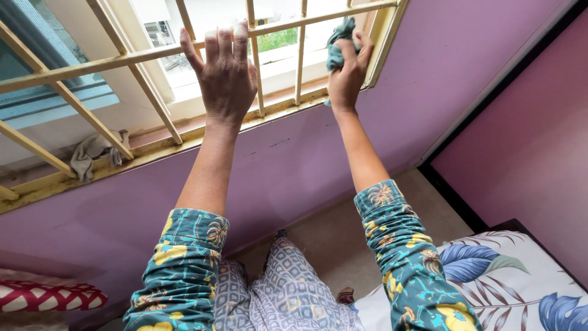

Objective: The person wipes the yellow metal window grille with a dark cloth, moving methodically across horizontal and vertical bars. The person uses both hands to reach different sections of the grille while standing in a bedroom.

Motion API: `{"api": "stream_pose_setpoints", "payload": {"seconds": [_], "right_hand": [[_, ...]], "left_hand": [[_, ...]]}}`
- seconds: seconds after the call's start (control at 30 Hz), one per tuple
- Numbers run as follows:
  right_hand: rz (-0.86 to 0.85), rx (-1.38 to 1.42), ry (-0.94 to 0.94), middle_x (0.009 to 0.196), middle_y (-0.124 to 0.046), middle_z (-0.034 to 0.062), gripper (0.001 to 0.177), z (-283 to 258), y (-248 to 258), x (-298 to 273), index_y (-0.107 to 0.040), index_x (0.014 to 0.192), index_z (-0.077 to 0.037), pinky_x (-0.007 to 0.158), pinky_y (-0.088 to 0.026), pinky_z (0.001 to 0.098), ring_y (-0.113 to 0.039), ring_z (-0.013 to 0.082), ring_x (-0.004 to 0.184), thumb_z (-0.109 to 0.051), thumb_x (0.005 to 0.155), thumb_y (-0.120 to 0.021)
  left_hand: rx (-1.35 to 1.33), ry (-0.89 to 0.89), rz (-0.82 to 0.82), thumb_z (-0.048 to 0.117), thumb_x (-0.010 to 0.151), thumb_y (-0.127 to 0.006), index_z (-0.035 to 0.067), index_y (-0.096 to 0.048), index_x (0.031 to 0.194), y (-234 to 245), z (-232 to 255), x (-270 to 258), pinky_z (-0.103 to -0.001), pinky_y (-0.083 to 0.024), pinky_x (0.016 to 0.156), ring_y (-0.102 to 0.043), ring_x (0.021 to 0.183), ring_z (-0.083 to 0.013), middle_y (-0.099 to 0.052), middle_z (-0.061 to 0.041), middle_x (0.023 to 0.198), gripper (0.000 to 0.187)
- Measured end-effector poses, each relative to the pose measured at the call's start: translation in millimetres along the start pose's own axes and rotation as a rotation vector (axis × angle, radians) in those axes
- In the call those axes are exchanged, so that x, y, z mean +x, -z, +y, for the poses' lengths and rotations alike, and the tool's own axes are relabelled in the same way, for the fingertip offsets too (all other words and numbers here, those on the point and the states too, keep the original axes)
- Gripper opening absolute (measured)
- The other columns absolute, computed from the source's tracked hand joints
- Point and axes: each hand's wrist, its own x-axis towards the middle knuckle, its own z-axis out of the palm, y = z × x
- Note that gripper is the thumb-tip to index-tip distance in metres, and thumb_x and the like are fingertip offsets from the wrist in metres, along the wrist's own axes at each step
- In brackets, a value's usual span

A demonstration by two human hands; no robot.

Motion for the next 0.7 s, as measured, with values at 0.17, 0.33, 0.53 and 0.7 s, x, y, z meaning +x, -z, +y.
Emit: {"api": "stream_pose_setpoints", "payload": {"seconds": [0.17, 0.33, 0.53, 0.7], "right_hand": [[-0.093, -0.097, -0.056, 0.129, -0.057, 0.0136, 0.030, 3.5, 2.8, -53.3, -0.072, 0.108, -0.008, 0.103, -0.051, 0.0442, -0.058, 0.0361, 0.122, 0.010, 0.084, -0.067], [-0.068, -0.031, -0.081, 0.131, -0.057, 0.0139, 0.024, -33.4, 15.0, -45.8, -0.072, 0.102, -0.011, 0.104, -0.053, 0.0438, -0.059, 0.0350, 0.123, 0.005, 0.085, -0.072], [-0.119, 0.143, 0.016, 0.136, -0.053, 0.0157, 0.027, -83.8, -23.4, -15.6, -0.071, 0.109, -0.015, 0.106, -0.057, 0.0381, -0.059, 0.0345, 0.124, 0.002, 0.088, -0.073], [-0.294, 0.143, -0.151, 0.128, -0.057, 0.0133, 0.030, -82.3, -21.9, -55.0, -0.074, 0.107, -0.013, 0.103, -0.058, 0.0380, -0.065, 0.0320, 0.116, 0.007, 0.086, -0.067]], "left_hand": [[-0.005, -0.015, -0.012, 0.005, 0.084, -0.068, 0.011, -0.050, 0.145, 0.2, -3.8, -1.7, -0.065, -0.006, 0.126, -0.052, 0.131, -0.0238, -0.056, -0.006, 0.132, 0.064], [-0.006, -0.013, -0.039, 0.005, 0.083, -0.068, 0.014, -0.051, 0.150, 1.9, -4.3, -2.5, -0.065, -0.006, 0.126, -0.052, 0.131, -0.0233, -0.056, -0.006, 0.131, 0.070], [-0.003, 0.003, -0.076, 0.007, 0.083, -0.068, 0.011, -0.048, 0.148, 7.6, 0.4, -3.4, -0.065, -0.004, 0.126, -0.051, 0.132, -0.0251, -0.054, -0.007, 0.132, 0.067], [0.059, -0.034, -0.144, 0.002, 0.076, -0.062, 0.008, -0.043, 0.151, 15.2, -1.4, -1.3, -0.069, -0.005, 0.122, -0.047, 0.132, -0.0290, -0.052, -0.011, 0.132, 0.077]]}}
